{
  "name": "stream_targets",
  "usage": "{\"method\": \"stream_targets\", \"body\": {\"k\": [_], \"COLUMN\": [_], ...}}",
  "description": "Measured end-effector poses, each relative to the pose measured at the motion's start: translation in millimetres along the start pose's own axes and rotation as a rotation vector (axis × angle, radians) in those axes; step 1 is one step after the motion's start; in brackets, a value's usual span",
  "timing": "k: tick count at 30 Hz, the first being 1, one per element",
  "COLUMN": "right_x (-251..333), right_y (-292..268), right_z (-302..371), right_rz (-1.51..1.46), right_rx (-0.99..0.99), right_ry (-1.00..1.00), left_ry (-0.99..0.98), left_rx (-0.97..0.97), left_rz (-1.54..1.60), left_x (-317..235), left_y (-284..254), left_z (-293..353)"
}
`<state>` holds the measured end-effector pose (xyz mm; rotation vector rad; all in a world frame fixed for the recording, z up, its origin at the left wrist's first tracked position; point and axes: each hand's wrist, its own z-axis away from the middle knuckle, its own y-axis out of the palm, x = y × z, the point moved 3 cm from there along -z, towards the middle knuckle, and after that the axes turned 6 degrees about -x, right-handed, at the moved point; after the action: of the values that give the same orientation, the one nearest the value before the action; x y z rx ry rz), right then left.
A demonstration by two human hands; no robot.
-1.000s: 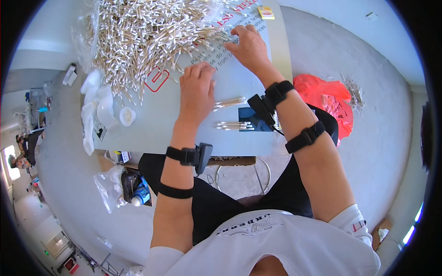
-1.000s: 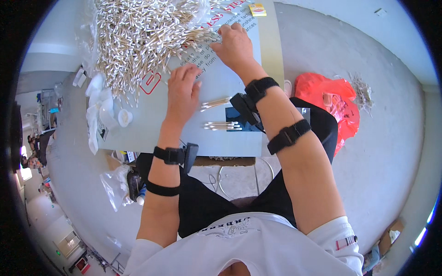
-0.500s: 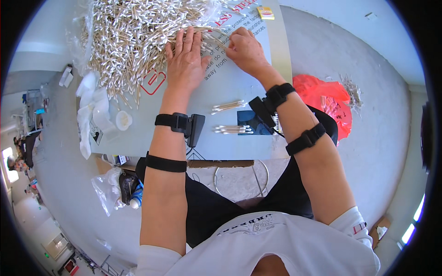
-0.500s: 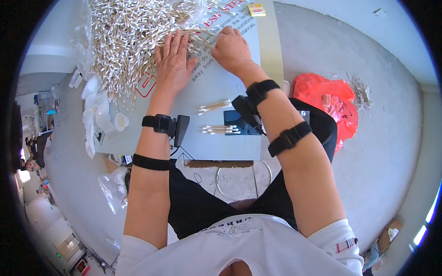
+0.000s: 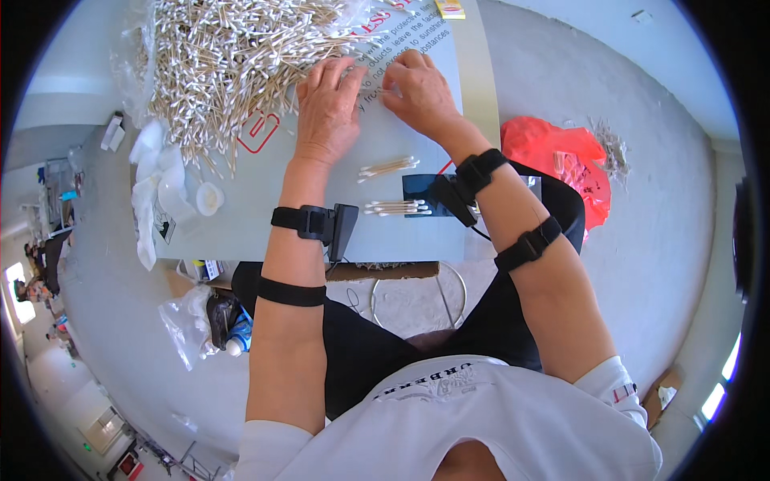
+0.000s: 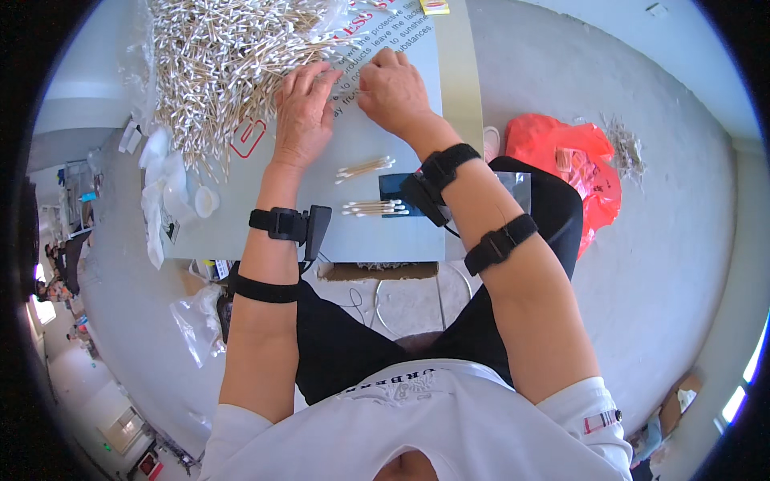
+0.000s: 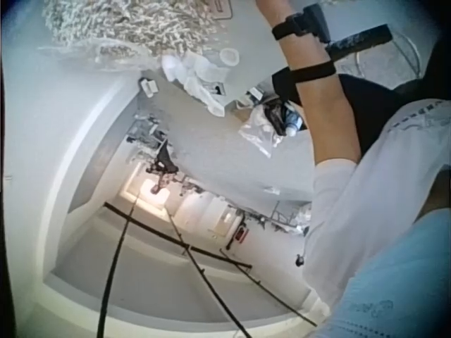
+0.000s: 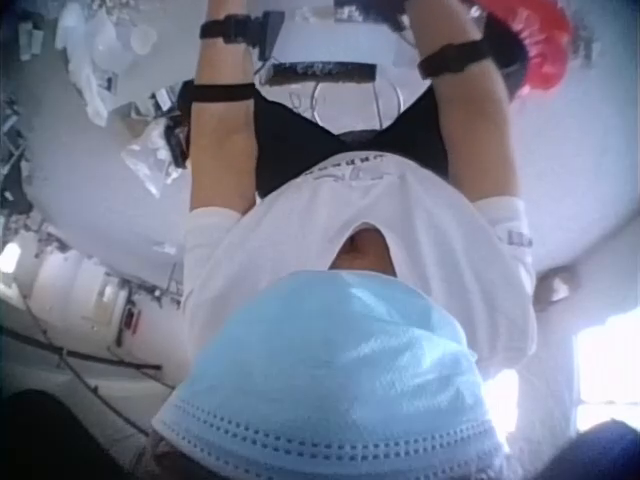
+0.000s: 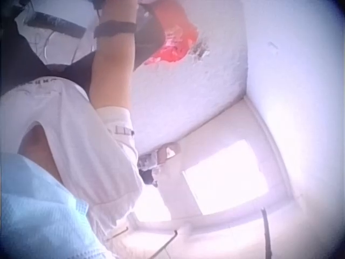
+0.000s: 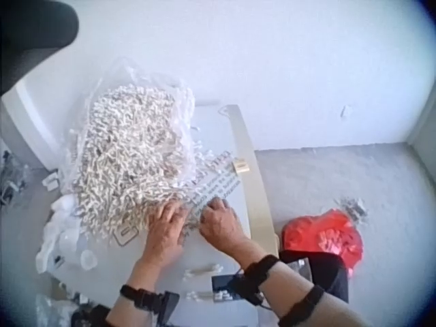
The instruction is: Gathering and packaging cotton swabs into small plastic bags with labels.
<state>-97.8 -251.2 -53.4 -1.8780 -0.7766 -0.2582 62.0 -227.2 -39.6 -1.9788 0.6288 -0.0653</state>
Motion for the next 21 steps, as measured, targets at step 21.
{"method": "stream_targets", "body": {"k": [21], "right_x": [23], "right_y": [-50], "right_z": [104], "right_rz": [-0.321], "right_rx": [-0.093], "right_ry": [0.300], "left_ry": [-0.180], "left_rx": [0.061], "left_rz": [0.110], "left_x": [-54], "left_y": [-10], "left_z": [64]}}
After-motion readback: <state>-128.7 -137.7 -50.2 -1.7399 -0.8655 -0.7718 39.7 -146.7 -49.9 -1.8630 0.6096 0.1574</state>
